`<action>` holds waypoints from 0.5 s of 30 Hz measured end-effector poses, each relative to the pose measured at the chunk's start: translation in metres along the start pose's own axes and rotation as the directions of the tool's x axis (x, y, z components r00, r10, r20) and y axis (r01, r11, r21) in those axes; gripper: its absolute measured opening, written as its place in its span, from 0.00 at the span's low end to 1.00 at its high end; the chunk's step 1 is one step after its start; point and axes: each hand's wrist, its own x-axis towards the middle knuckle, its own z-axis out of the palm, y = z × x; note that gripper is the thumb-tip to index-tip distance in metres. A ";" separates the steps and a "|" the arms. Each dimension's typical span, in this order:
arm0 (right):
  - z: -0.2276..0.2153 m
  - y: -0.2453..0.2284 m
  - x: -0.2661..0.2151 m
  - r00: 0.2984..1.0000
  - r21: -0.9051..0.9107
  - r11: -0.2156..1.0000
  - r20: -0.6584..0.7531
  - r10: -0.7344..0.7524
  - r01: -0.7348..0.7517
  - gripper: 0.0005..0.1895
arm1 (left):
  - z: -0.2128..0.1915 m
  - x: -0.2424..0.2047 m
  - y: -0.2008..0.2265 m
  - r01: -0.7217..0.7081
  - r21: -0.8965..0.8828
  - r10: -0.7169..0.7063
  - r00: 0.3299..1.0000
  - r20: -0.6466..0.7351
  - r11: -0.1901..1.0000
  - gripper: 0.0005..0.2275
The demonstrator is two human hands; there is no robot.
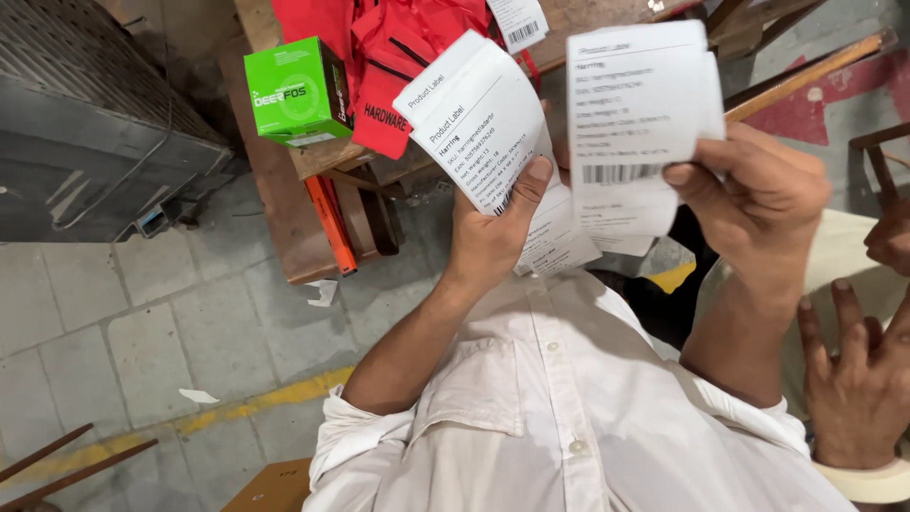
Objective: The person holds a long printed product label sheet and reads the product details and barcodes on it. They compare the label information against red fabric pouches on the workbench and handle the label sheets one at a time.
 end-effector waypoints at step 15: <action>0.040 -0.023 0.038 0.957 0.258 0.941 0.248 0.153 -0.217 0.06 | -0.029 -0.005 -0.078 0.041 0.044 -0.047 0.991 0.128 0.998 0.35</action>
